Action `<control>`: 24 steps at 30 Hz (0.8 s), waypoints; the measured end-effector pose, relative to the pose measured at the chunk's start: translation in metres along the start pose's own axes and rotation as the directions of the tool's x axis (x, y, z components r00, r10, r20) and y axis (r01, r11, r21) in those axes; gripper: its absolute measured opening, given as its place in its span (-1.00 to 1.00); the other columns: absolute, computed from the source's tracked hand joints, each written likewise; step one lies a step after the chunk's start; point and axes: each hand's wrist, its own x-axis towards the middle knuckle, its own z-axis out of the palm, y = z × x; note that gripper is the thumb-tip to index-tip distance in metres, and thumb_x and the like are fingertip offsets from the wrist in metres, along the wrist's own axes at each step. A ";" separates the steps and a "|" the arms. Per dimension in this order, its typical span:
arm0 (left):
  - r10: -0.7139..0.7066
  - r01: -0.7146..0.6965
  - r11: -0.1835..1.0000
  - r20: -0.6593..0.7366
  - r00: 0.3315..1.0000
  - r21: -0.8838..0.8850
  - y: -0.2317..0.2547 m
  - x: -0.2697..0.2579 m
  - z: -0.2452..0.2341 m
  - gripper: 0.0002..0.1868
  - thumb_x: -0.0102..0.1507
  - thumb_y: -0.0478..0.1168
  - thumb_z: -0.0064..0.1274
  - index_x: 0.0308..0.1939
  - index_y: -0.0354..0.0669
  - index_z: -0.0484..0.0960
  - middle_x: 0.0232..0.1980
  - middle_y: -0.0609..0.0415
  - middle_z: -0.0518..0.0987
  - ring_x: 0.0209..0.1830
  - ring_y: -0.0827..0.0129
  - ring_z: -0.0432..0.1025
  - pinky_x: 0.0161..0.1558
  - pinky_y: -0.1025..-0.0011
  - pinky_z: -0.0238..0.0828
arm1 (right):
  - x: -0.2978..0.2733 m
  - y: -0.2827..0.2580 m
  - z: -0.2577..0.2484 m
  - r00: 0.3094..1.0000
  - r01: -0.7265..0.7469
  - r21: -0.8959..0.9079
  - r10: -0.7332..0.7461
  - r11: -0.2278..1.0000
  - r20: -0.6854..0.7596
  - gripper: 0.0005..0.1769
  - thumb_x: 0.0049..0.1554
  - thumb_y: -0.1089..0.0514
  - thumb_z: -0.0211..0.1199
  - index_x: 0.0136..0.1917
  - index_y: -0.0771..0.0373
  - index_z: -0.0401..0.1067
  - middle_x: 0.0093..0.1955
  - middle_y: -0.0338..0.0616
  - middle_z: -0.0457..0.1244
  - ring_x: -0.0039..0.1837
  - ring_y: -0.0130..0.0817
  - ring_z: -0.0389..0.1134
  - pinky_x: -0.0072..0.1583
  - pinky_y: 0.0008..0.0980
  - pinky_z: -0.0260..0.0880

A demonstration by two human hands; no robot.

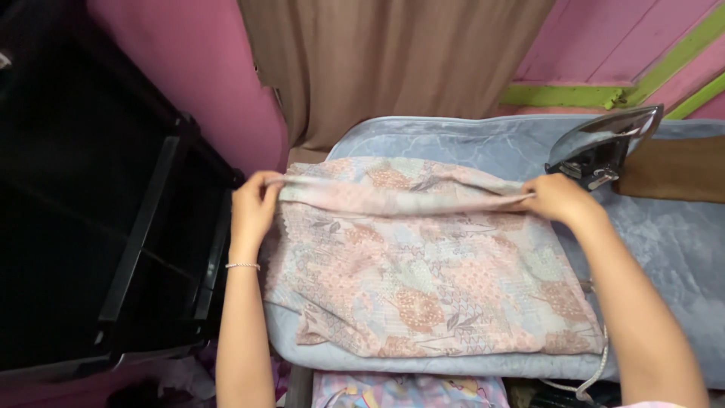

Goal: Folding a patterned fabric garment on a flat surface.

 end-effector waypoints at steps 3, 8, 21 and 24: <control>-0.145 0.130 0.969 -0.058 0.988 -0.210 -0.012 0.007 0.013 -0.85 0.32 -0.26 0.18 -0.12 -0.30 0.63 -0.29 0.11 0.62 -0.31 0.43 0.49 -0.24 0.45 0.43 | -0.015 -0.009 -0.012 0.968 -0.170 -0.014 0.164 0.985 -0.191 -0.66 0.07 0.01 0.30 0.08 0.16 0.63 -0.04 0.21 0.42 0.02 0.19 0.45 0.11 0.02 0.45; -0.337 0.325 0.842 0.051 0.940 -0.430 -0.008 0.015 0.043 -0.81 0.36 -0.18 0.15 -0.16 -0.24 0.54 -0.45 0.25 0.49 -0.52 0.66 0.27 -0.48 0.58 0.20 | -0.020 -0.034 -0.018 0.788 -0.198 -0.020 0.148 0.980 -0.597 -0.76 0.21 0.17 0.18 0.06 0.34 0.54 0.01 0.30 0.37 0.02 0.32 0.40 0.08 0.16 0.42; 0.084 0.299 0.597 0.428 0.900 -0.744 0.075 0.003 0.070 -0.87 0.44 -0.24 0.01 -0.01 -0.21 0.44 -0.17 0.23 0.53 -0.17 0.63 0.39 -0.13 0.58 0.38 | 0.033 -0.205 0.023 0.832 0.536 0.377 -0.396 0.756 -0.389 0.04 -0.16 0.08 0.54 0.51 0.19 0.15 0.56 0.24 -0.03 0.55 0.15 0.01 0.43 -0.01 0.10; 0.100 0.356 0.527 0.472 0.876 -0.772 0.079 -0.009 0.063 -0.78 0.43 -0.21 0.03 0.08 -0.20 0.39 -0.12 0.19 0.52 -0.12 0.60 0.39 -0.09 0.55 0.39 | 0.066 -0.196 0.056 0.844 0.536 0.574 -0.398 0.620 -0.358 -0.37 -0.02 0.21 0.35 0.34 0.25 0.35 0.32 0.17 0.18 0.33 0.02 0.18 0.29 -0.06 0.21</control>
